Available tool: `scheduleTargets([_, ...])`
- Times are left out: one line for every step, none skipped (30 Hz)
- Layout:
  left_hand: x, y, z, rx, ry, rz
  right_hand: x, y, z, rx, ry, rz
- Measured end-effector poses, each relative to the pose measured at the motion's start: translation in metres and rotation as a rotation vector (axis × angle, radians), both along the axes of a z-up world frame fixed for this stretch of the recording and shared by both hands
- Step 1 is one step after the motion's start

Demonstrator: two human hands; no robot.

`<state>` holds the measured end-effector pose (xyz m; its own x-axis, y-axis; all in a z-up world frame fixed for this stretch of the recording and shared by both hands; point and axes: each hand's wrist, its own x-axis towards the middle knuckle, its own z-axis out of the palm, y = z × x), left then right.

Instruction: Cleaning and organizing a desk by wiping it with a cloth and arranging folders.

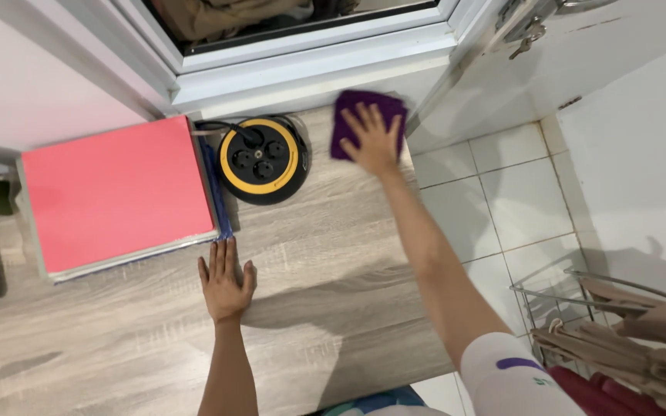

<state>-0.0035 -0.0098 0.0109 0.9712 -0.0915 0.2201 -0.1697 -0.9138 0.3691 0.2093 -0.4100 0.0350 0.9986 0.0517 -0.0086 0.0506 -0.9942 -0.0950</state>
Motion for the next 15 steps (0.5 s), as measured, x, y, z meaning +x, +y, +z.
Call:
scheduleTargets([0.0, 0.0, 0.001, 0.001, 0.008, 0.009, -0.007, -0.009, -0.004, 0.001, 0.008, 0.009])
scheduleTargets([-0.001, 0.0, 0.001, -0.002, 0.009, 0.006, -0.014, -0.018, -0.009, 0.032, -0.012, -0.04])
scheduleTargets([-0.001, 0.0, 0.002, -0.005, 0.006, 0.001, -0.02, -0.026, -0.012, 0.062, -0.036, -0.091])
scheduleTargets([-0.002, 0.0, 0.003, -0.003, 0.01, 0.008, -0.03, -0.025, -0.009, 0.063, -0.031, -0.083])
scheduleTargets([-0.002, 0.0, 0.003, -0.014, -0.001, 0.002, -0.04, -0.024, -0.006, 0.104, -0.04, -0.124])
scheduleTargets([-0.002, 0.0, 0.003, -0.024, -0.012, -0.004, -0.051, -0.024, -0.003, 0.144, -0.049, -0.165])
scheduleTargets([-0.003, 0.001, 0.003, -0.024, -0.008, -0.004, -0.064, -0.023, -0.003, 0.143, -0.045, -0.165])
scheduleTargets([-0.004, 0.001, 0.002, -0.022, -0.008, -0.002, -0.079, -0.022, -0.002, 0.161, -0.048, -0.181])
scheduleTargets([-0.002, 0.001, 0.002, -0.022, -0.014, -0.002, -0.091, -0.023, 0.0, 0.178, -0.059, -0.198])
scheduleTargets([-0.001, 0.001, 0.0, -0.024, -0.016, -0.006, -0.105, -0.021, 0.0, 0.176, -0.061, -0.201])
scheduleTargets([-0.003, 0.002, -0.001, -0.027, -0.027, -0.013, -0.12, -0.02, -0.001, 0.175, -0.071, -0.209])
scheduleTargets([-0.004, 0.002, -0.002, -0.029, -0.038, -0.02, -0.136, -0.018, -0.001, 0.173, -0.081, -0.217])
scheduleTargets([-0.003, 0.001, 0.0, -0.033, -0.035, -0.021, -0.153, -0.017, -0.004, 0.17, -0.078, -0.218])
scheduleTargets([-0.003, 0.001, 0.002, -0.023, -0.022, -0.028, -0.171, -0.015, -0.006, 0.137, -0.102, -0.217])
scheduleTargets([-0.008, 0.002, 0.004, -0.011, -0.003, -0.03, -0.193, -0.012, -0.01, 0.106, -0.12, -0.212])
